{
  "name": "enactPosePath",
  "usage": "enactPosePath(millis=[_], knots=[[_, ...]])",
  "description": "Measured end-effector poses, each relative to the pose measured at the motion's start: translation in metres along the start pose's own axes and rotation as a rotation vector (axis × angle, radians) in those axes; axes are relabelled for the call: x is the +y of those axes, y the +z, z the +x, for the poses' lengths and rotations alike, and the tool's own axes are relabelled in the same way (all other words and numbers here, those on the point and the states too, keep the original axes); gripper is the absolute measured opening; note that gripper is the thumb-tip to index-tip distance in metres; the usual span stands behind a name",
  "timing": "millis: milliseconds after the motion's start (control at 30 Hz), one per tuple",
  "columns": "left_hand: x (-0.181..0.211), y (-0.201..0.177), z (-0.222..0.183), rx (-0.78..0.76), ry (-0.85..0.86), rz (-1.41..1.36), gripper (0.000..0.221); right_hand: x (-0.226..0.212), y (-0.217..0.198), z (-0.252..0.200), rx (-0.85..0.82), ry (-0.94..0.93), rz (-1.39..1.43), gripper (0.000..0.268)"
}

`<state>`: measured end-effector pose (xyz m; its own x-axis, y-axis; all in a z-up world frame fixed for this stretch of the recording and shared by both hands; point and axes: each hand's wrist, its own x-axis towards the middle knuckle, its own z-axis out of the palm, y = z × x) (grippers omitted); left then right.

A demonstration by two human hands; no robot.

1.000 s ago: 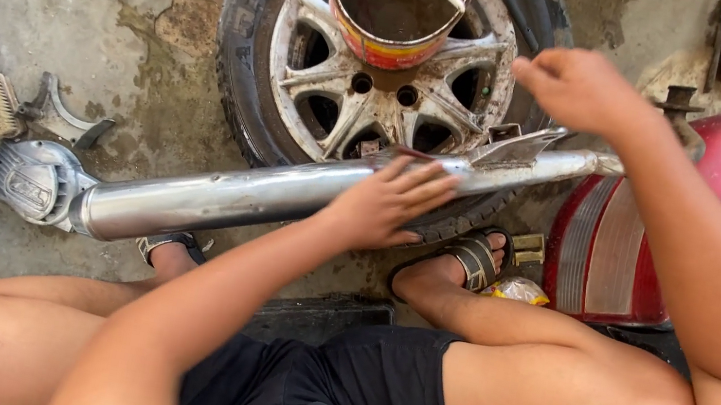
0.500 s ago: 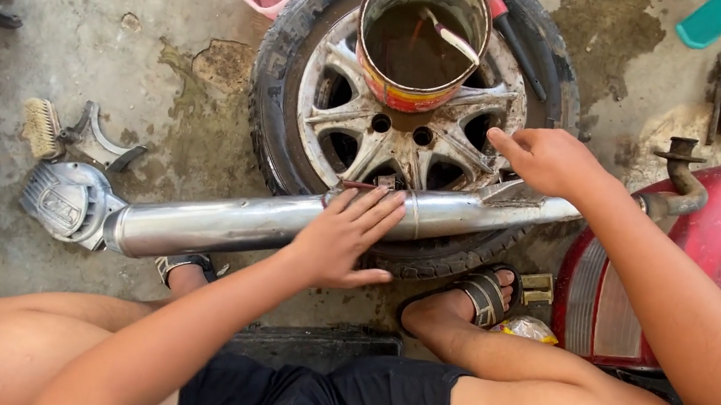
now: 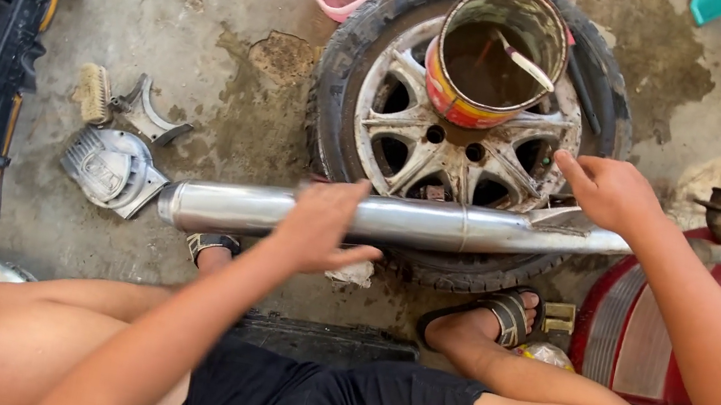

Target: The person sits on the floor and scrubs a long metal exhaust pipe with a small abrasive pad. They rotate the pipe to clean different sections, focusing on the joints and the main body of the pipe.

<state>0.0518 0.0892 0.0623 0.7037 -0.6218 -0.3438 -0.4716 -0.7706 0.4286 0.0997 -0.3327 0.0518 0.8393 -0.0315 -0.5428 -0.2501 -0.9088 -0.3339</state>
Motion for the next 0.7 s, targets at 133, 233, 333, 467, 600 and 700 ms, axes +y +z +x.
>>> enactPosePath(millis=[133,233,333,467,600,700], knots=[[-0.052,0.017,-0.027,0.214,-0.025,0.178,0.093,-0.024,-0.01,-0.007,-0.053,0.049,-0.08,0.076],[0.003,0.017,0.0,0.198,-0.113,0.182,0.101,-0.024,-0.013,0.001,0.003,0.014,-0.12,0.078],[0.069,0.052,0.042,0.429,0.175,0.205,0.104,-0.033,-0.016,0.001,-0.045,0.065,-0.201,0.077],[0.088,0.089,0.069,0.215,0.102,0.253,0.115,-0.057,-0.028,-0.004,-0.212,0.229,-0.248,0.089],[0.027,0.068,0.009,0.379,0.107,0.132,0.106,-0.062,-0.03,-0.003,-0.325,0.325,-0.251,0.096],[-0.025,0.012,-0.05,0.428,-0.163,0.187,0.085,-0.047,-0.025,0.009,-0.328,0.321,-0.22,0.094]])
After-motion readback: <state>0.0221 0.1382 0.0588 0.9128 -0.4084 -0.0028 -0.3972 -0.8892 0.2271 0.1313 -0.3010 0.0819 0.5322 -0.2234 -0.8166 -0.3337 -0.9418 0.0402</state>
